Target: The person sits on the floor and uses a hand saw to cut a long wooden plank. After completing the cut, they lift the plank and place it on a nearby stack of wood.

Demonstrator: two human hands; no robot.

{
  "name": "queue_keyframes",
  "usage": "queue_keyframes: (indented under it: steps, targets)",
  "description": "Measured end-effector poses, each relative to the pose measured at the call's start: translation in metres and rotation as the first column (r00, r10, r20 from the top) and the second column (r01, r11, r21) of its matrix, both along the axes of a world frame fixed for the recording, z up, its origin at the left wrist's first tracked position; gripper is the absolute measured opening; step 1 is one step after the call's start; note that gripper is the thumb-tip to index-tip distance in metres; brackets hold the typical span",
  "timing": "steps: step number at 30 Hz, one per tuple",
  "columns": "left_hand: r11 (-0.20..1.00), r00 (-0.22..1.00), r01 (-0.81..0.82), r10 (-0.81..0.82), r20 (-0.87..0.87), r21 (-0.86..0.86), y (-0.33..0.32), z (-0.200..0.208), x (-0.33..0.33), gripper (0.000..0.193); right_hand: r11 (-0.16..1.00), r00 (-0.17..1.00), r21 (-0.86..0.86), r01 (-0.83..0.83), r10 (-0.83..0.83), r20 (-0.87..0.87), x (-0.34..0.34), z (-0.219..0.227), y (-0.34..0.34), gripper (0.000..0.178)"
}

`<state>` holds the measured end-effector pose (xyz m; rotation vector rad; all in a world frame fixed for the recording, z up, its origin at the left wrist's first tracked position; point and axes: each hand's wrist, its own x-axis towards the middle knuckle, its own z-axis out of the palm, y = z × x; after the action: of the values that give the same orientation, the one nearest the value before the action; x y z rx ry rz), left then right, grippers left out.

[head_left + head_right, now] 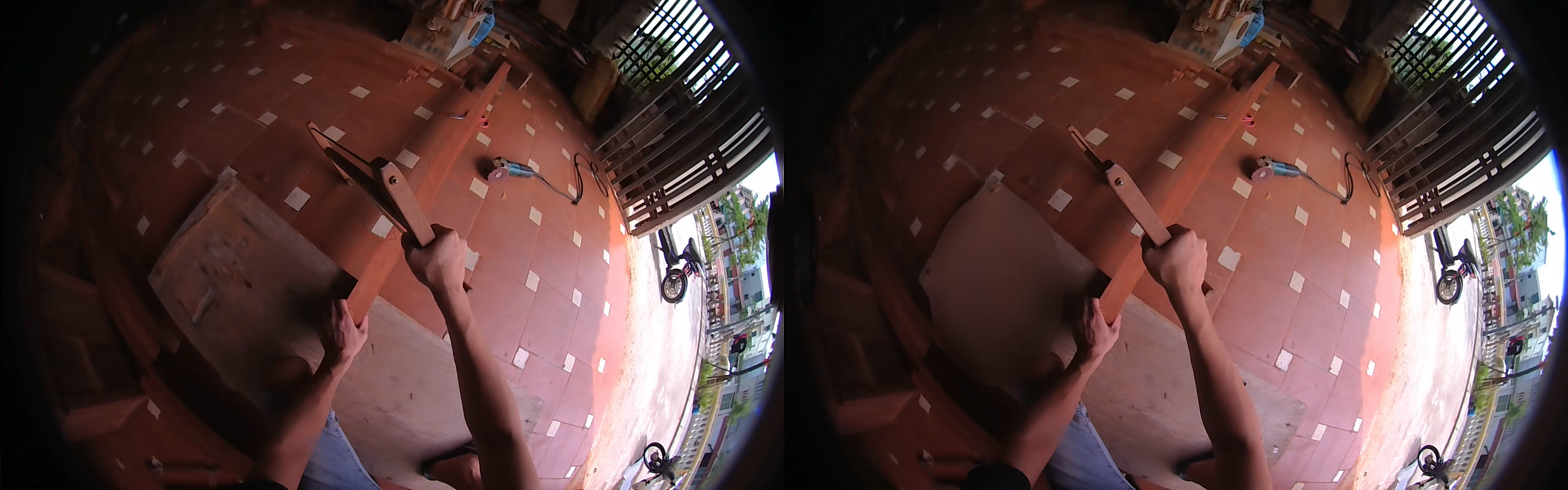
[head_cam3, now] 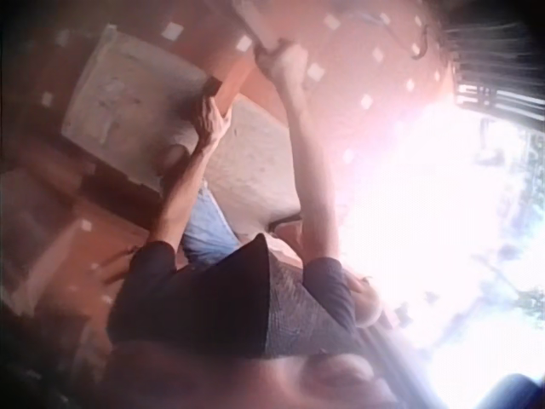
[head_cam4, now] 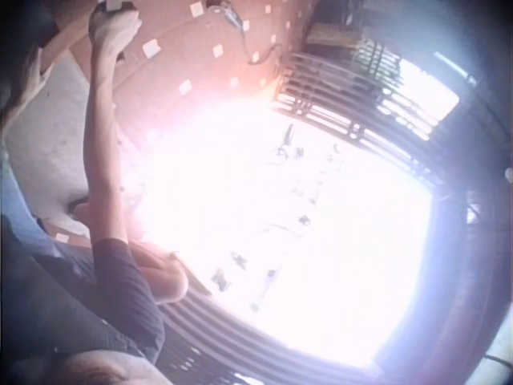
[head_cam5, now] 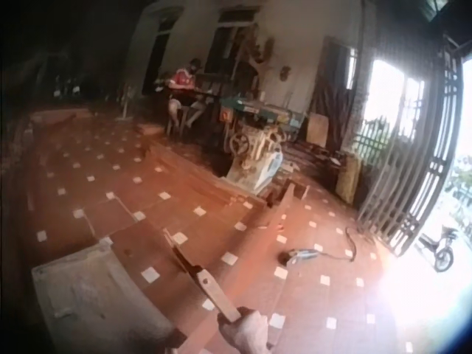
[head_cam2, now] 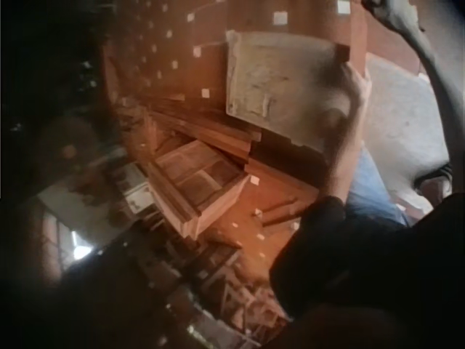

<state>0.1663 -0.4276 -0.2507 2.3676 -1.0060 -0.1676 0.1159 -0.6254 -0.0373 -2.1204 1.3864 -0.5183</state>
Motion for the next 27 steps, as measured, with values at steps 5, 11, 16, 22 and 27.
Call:
queue_keyframes:
  steps: [5, 11, 16, 22, 27]
  targets:
    - [0.999, 0.998, -0.042, 0.043, 0.055, -0.014, 0.010, -0.005, -0.006, 0.055, 0.996, 0.997, 0.068, -0.052, 0.056, -0.061, -0.013, -0.005, 0.015, 0.039]
    - [0.996, 1.000, -0.003, 0.004, 0.010, -0.086, -0.004, -0.032, -0.002, 0.059, 0.992, 0.996, 0.116, -0.048, 0.039, 0.082, -0.021, -0.023, 0.017, 0.044]
    - [0.995, 1.000, 0.012, -0.014, -0.026, -0.095, -0.053, -0.034, 0.024, 0.060, 0.951, 0.951, 0.288, 0.107, -0.182, 0.248, -0.029, -0.051, 0.008, 0.045]
    - [0.996, 0.999, 0.000, 0.003, 0.033, -0.086, -0.088, -0.031, 0.053, 0.064, 0.884, 0.580, 0.456, -0.106, -0.318, 0.750, -0.049, -0.045, 0.053, 0.027]
    - [0.983, 0.997, 0.073, -0.073, 0.005, -0.168, -0.085, -0.033, 0.050, 0.064, 0.836, 0.397, 0.506, -0.210, -0.400, 0.826, -0.100, -0.066, 0.091, 0.021]
